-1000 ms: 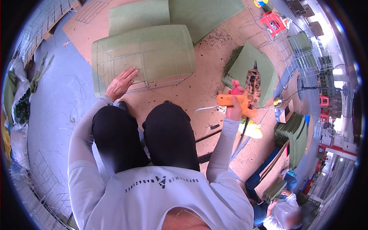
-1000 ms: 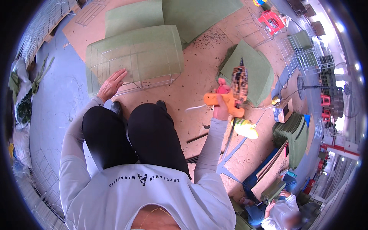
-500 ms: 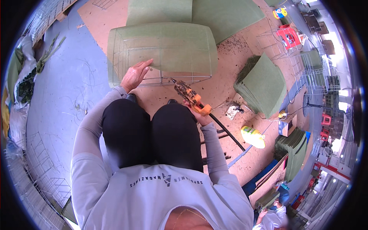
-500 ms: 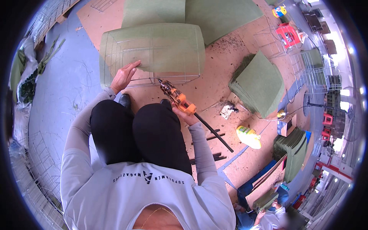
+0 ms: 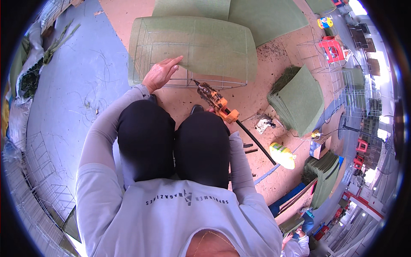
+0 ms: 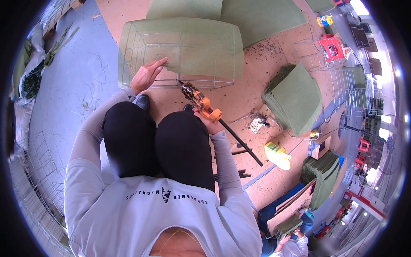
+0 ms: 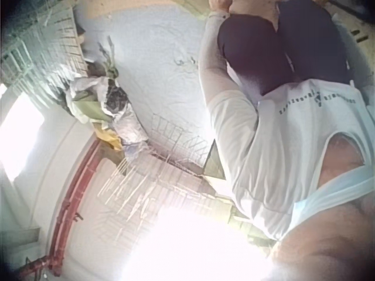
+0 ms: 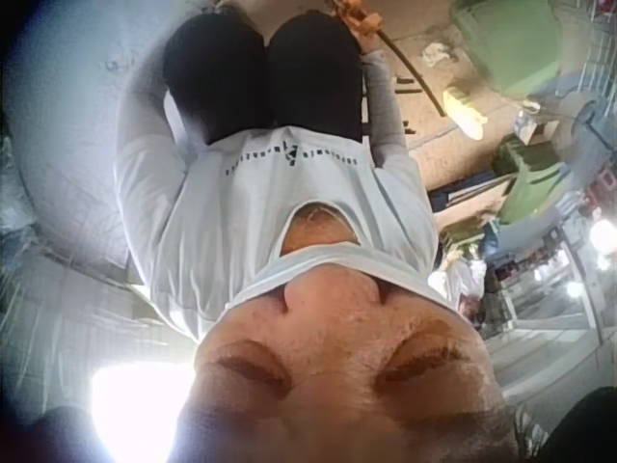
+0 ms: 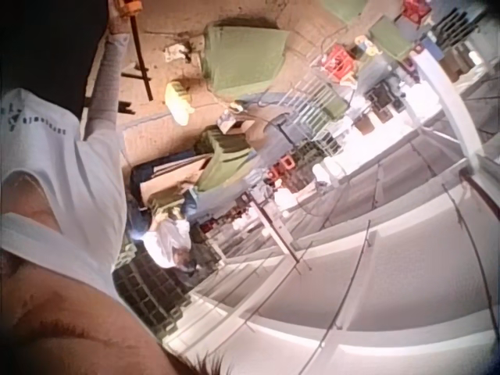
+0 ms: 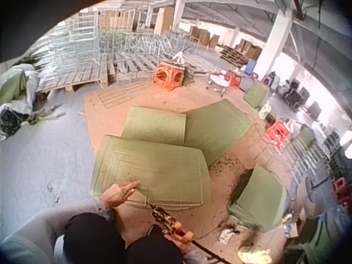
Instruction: Assembling a mesh-covered box by placing a wire frame into a pre-cut green fabric piece and securing it with a pneumatic staple gun.
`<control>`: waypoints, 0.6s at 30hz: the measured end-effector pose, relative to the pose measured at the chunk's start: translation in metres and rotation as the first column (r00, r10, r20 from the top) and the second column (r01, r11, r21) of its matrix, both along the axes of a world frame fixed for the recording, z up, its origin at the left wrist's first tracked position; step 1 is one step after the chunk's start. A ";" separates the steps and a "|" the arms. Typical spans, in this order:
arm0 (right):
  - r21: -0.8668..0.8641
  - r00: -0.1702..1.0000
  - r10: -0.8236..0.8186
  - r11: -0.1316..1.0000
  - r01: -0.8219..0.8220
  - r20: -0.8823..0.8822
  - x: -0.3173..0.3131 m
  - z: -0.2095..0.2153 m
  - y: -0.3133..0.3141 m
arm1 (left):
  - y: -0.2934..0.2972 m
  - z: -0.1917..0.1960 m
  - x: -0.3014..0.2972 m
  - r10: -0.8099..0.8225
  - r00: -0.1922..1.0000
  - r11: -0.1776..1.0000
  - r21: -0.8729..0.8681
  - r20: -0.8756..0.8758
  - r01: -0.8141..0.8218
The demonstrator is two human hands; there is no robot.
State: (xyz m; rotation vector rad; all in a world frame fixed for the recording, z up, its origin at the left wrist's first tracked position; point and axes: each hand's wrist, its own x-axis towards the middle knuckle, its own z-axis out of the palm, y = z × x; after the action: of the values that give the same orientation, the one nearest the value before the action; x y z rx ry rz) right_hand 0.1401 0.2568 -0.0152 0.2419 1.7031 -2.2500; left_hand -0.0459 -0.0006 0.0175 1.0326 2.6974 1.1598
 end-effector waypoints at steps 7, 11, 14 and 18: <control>0.064 0.999 0.015 0.998 -0.017 0.040 -0.005 0.000 -0.003 | 0.001 -0.002 0.000 0.016 1.000 1.000 -0.012 -0.017 -0.016; 0.063 0.996 -0.028 0.998 0.023 0.087 -0.003 0.027 -0.010 | 0.000 -0.002 0.000 0.014 1.000 1.000 -0.019 -0.011 -0.014; 0.113 0.992 -0.073 0.992 0.062 0.103 -0.003 0.040 -0.014 | 0.000 -0.003 -0.001 0.012 1.000 1.000 -0.019 0.001 -0.012; 0.188 0.996 -0.078 0.980 0.069 0.041 -0.003 0.048 -0.015 | 0.000 -0.004 -0.001 0.018 1.000 1.000 -0.022 -0.006 -0.019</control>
State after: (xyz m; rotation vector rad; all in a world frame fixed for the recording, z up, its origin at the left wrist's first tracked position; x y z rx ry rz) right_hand 0.1372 0.2417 0.0324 0.4046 1.9092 -2.1169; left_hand -0.0472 -0.0007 0.0138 1.0118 2.7232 1.1296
